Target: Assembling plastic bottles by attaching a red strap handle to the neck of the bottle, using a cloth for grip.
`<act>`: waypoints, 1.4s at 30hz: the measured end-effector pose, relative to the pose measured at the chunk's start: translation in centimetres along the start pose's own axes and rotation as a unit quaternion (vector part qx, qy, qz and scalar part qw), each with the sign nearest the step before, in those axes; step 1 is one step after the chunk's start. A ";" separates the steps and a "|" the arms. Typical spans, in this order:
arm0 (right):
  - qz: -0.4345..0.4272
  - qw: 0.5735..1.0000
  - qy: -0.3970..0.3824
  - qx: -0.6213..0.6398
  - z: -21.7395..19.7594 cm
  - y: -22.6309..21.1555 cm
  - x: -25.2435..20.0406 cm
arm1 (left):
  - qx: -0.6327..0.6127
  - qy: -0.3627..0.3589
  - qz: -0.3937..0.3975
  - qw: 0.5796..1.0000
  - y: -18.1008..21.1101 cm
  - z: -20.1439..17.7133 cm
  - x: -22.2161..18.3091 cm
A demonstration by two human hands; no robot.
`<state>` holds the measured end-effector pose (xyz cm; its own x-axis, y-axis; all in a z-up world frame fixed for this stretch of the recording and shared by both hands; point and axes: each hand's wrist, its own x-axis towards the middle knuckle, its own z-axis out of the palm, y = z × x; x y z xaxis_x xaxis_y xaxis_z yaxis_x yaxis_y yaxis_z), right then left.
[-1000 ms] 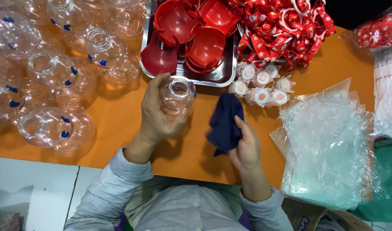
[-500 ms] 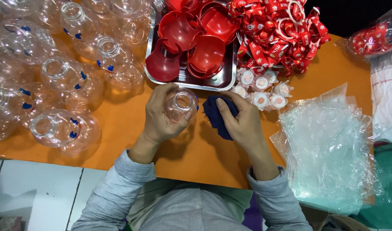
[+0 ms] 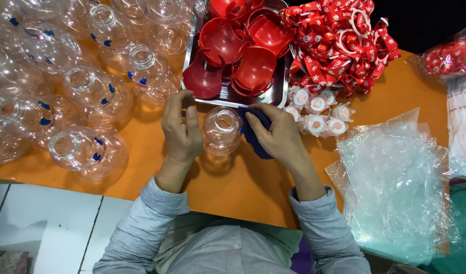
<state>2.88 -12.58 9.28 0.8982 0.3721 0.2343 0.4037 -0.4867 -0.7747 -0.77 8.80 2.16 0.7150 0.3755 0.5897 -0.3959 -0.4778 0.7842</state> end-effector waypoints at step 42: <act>0.184 0.919 -0.218 0.272 4.5 3.1 5.8 | 0.061 -0.085 -0.054 0.993 -2.0 -0.1 0.4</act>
<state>8.58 -8.33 5.58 0.7536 0.6000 -0.2685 -0.1666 -0.2207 -0.9610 0.24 9.98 0.83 0.8410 0.2948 0.4536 -0.2459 -0.5386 0.8059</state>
